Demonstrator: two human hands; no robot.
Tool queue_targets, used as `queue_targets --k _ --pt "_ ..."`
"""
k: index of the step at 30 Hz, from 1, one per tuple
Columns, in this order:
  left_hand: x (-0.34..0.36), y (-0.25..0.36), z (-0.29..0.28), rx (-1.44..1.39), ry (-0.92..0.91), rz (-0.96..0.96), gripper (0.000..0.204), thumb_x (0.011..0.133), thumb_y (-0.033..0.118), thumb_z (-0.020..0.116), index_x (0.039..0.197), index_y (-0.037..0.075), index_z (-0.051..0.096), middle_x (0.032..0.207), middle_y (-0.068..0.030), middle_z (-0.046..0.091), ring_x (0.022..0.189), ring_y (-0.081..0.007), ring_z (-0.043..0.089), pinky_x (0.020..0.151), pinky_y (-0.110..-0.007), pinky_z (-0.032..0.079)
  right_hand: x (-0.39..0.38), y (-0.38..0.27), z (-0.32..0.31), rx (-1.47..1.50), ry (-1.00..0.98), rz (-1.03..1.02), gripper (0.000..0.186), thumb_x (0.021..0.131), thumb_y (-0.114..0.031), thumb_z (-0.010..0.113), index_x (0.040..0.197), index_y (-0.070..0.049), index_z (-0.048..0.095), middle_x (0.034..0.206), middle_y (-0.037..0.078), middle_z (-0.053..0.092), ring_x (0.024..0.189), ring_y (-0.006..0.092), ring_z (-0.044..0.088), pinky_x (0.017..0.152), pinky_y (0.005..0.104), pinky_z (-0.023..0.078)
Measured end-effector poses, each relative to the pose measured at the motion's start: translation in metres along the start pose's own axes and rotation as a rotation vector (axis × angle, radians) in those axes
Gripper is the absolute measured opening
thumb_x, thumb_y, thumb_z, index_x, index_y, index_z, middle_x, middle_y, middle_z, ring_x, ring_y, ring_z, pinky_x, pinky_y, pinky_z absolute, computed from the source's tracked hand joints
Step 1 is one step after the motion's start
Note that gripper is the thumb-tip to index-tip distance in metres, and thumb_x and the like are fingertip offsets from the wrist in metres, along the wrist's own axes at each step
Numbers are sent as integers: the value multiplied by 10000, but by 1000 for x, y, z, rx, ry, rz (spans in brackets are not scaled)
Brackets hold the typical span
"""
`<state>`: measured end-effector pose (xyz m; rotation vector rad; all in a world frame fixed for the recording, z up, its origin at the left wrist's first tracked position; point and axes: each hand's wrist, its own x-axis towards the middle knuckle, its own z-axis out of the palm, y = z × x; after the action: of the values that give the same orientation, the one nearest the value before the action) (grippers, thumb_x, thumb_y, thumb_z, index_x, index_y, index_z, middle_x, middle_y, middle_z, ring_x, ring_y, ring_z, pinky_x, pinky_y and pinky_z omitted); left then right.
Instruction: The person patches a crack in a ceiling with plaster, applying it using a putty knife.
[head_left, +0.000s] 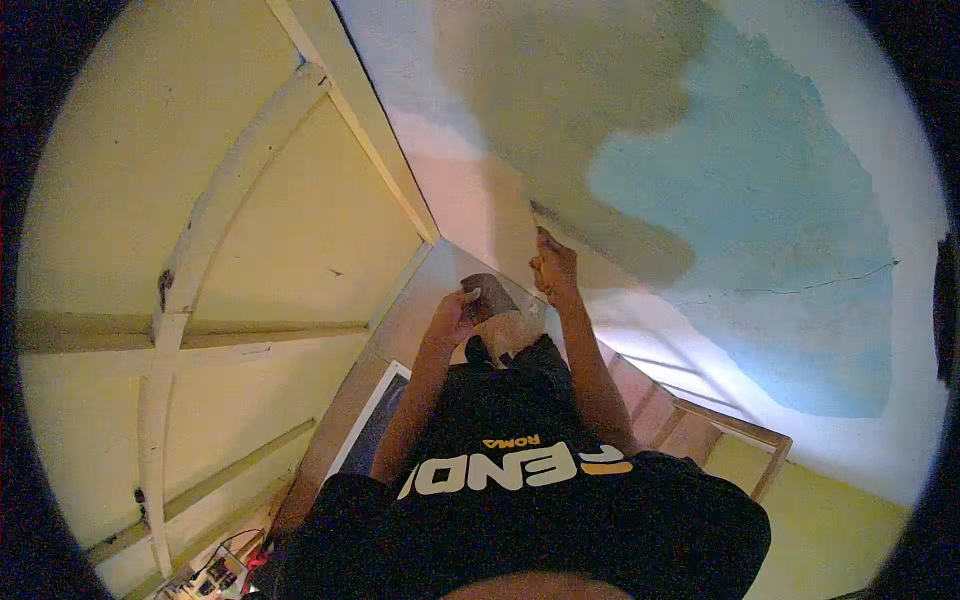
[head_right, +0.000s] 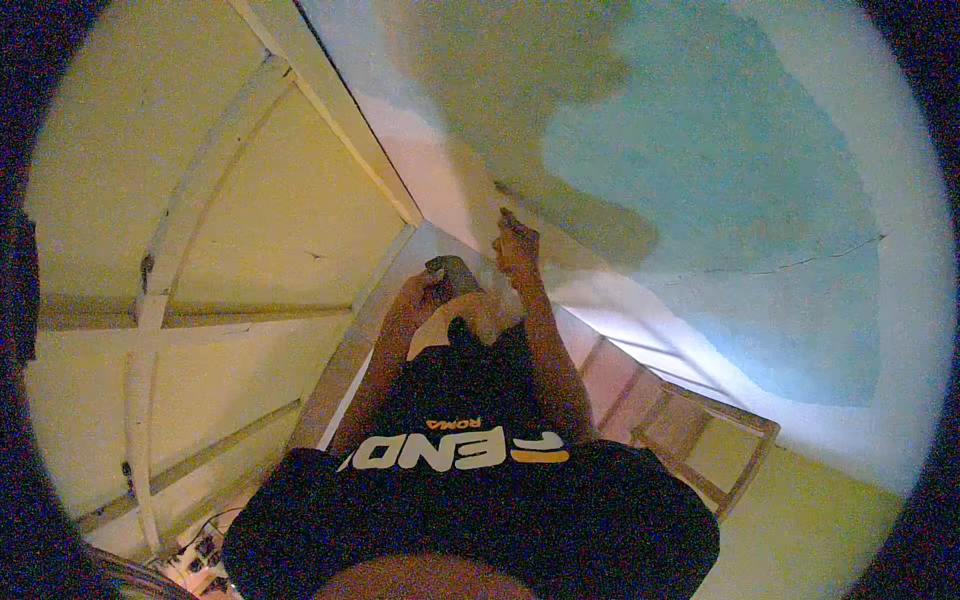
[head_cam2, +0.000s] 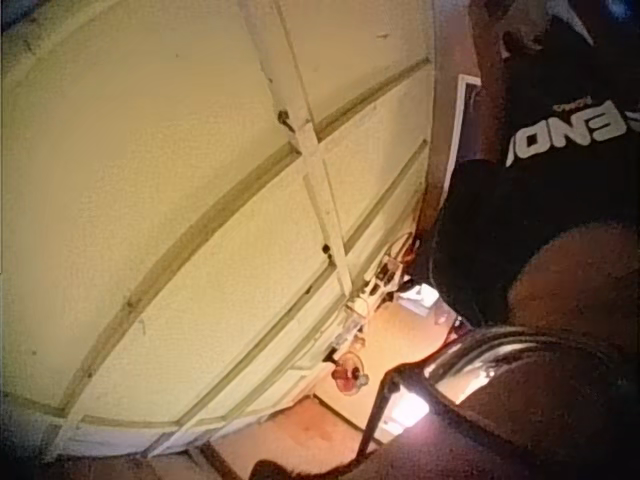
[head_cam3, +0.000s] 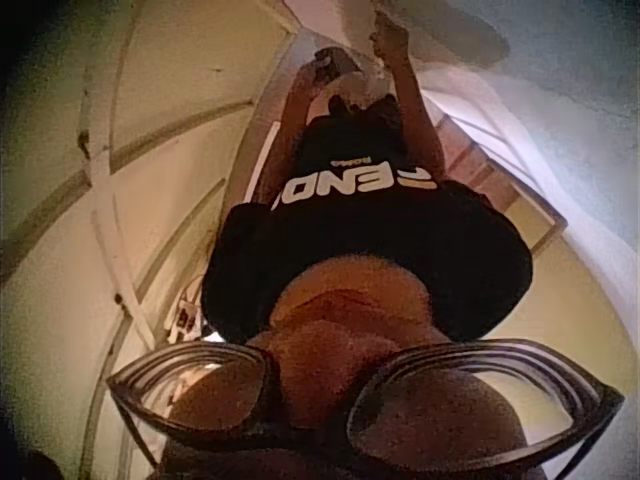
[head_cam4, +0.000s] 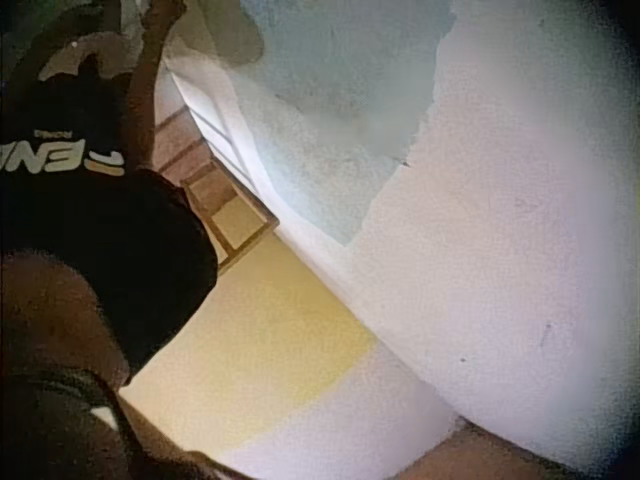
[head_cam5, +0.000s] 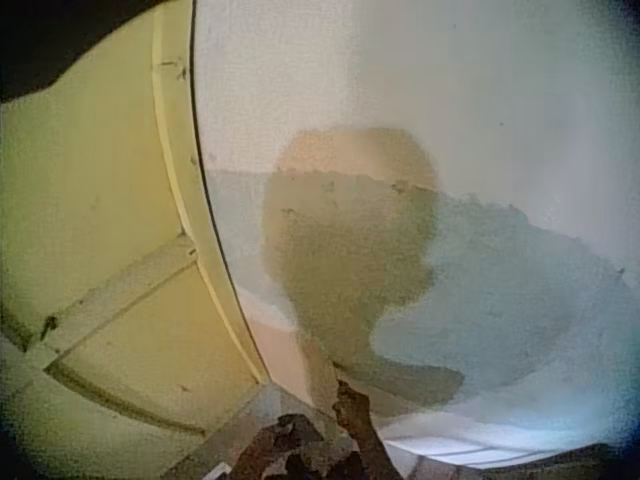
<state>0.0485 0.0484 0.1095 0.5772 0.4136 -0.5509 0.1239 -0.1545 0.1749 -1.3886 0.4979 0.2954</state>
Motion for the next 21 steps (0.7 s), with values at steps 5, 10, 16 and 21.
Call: queue_targets --k 5,10,16,21 --pt "2 7 32 -31 57 -67 235 895 107 527 1073 -43 559 981 -143 641 852 -276 638 821 -390 536 19 17 -5 -326 11 -403 397 913 -350 568 1269 -175 556 571 4 504 336 53 344 310 210 280" --pt "8 1 13 -62 -93 7 287 882 115 558 1143 5 513 1042 -132 615 968 -284 614 898 -437 501 30 24 -17 -107 -53 -283 404 912 -359 567 1263 -160 562 566 -2 496 342 56 340 312 214 276" --pt "-4 5 23 29 5 69 322 872 114 577 1161 -7 505 1061 -127 612 978 -281 609 912 -437 493 2 4 -6 -79 -21 -133 415 916 -395 547 1250 -150 569 551 0 478 347 60 348 307 213 266" --pt "8 -5 16 -44 -12 6 311 871 120 581 1152 1 520 1053 -123 614 961 -279 609 889 -443 501 14 4 3 -12 5 3 420 910 -410 551 1231 -140 574 549 3 473 349 68 359 308 215 269"
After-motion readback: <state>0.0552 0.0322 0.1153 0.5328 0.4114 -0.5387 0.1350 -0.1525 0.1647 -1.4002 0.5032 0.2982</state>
